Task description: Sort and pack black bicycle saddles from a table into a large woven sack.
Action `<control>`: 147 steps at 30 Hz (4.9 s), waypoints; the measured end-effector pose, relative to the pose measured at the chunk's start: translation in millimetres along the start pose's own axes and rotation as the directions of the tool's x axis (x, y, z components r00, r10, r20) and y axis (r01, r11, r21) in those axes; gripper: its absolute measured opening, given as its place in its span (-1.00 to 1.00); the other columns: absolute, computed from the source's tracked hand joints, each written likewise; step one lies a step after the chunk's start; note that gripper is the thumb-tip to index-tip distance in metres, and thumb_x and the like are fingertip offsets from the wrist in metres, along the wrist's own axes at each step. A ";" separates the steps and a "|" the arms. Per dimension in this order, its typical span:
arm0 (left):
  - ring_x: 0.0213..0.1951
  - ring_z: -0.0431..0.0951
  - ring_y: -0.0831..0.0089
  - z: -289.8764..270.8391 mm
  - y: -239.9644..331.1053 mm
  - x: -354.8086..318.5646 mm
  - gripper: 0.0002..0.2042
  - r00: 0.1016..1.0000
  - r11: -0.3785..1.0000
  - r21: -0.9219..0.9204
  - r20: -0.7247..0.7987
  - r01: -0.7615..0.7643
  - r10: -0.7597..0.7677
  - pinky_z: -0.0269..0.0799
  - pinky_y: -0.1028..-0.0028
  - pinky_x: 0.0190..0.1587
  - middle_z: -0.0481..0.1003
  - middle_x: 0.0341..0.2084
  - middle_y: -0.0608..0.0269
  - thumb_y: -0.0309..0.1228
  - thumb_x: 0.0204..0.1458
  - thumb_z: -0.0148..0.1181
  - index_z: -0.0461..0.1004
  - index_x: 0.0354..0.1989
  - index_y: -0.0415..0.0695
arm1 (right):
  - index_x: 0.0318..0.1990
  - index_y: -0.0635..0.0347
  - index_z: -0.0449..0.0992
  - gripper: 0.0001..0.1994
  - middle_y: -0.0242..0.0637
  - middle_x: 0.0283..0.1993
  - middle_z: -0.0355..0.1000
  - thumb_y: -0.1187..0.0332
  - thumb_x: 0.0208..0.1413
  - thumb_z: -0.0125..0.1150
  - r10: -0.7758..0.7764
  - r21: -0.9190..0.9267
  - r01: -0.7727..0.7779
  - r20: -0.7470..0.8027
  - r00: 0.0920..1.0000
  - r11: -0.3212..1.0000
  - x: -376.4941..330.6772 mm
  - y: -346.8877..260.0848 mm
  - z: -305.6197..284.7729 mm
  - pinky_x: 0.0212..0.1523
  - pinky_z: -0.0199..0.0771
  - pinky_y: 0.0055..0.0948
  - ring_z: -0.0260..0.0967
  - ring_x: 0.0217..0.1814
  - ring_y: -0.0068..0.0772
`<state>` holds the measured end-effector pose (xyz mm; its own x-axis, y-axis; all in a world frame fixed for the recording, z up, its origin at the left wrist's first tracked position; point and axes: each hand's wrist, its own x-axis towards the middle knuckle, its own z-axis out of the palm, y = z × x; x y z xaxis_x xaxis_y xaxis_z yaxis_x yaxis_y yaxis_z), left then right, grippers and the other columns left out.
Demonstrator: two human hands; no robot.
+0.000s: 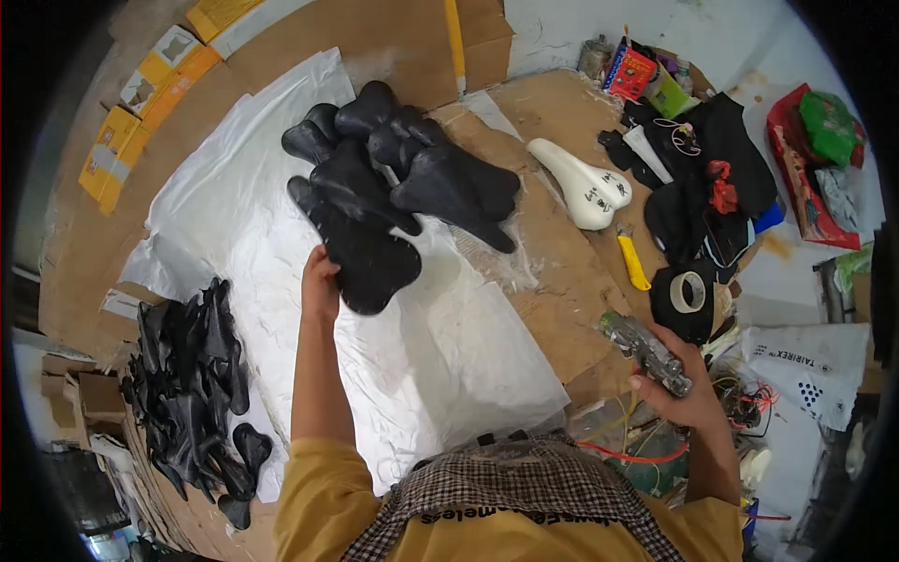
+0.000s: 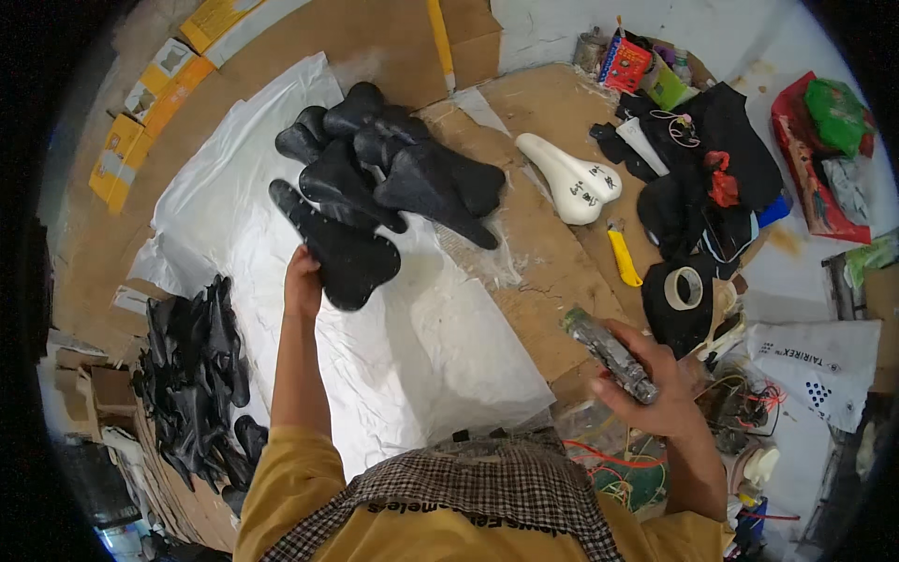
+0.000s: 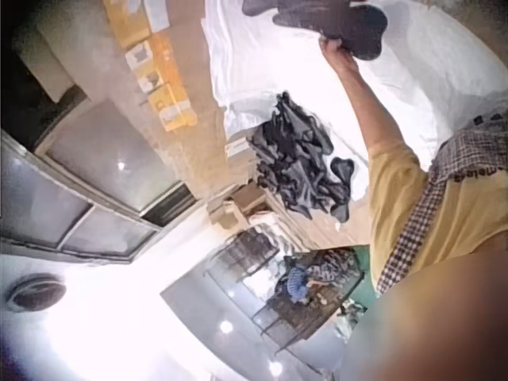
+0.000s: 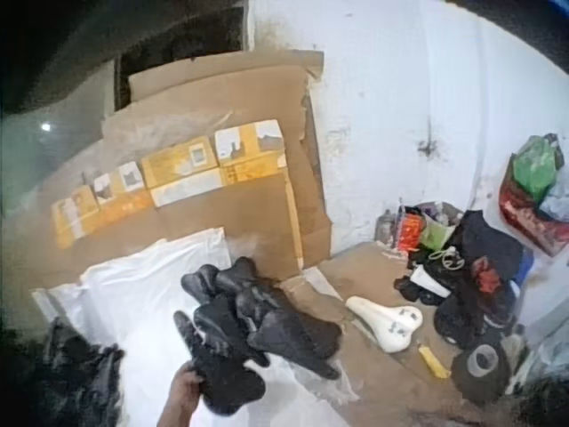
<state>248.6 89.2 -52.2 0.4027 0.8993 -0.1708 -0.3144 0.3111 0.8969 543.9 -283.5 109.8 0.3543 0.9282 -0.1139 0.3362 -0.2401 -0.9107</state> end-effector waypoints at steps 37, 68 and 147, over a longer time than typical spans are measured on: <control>-0.37 0.36 0.35 128.4 -68.6 135.7 -0.72 0.983 0.983 -0.038 0.046 0.181 -0.179 0.30 0.40 -0.37 0.36 -0.40 0.29 -0.56 -0.35 -0.02 0.35 -0.33 -0.19 | 0.15 0.26 0.20 -0.40 -0.44 -0.36 0.36 0.49 -0.11 0.27 0.135 0.236 -0.119 -0.055 0.989 0.964 18.6 46.6 5.0 -0.27 0.32 -0.62 0.29 -0.32 -0.67; -0.62 0.37 0.55 180.8 -105.0 98.0 -0.90 0.971 0.983 0.068 0.160 0.168 -0.177 0.23 0.56 -0.54 0.39 -0.69 0.34 -0.59 -0.19 0.17 0.39 -0.56 -0.11 | 0.17 0.23 0.17 -0.42 -0.40 -0.20 0.30 0.52 -0.06 0.21 0.058 0.231 -0.067 0.044 0.997 0.971 12.3 60.4 34.2 -0.14 0.27 -0.58 0.24 -0.24 -0.62; -0.20 0.42 0.47 146.6 -43.1 68.3 -0.65 0.972 0.968 -0.136 0.080 -0.209 0.221 0.30 0.54 -0.08 0.44 -0.28 0.28 -0.65 -0.22 0.16 0.38 -0.17 -0.20 | 0.09 0.37 0.25 -0.42 -0.41 -0.34 0.39 0.44 -0.14 0.30 0.120 0.196 -0.109 -0.047 0.992 0.975 50.8 47.7 -6.0 -0.31 0.33 -0.63 0.31 -0.34 -0.67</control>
<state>415.6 92.1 -42.7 0.3903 0.9184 0.0650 -0.5054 0.1547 0.8489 583.1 -249.6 62.9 0.4327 0.8782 -0.2037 0.1179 -0.2791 -0.9530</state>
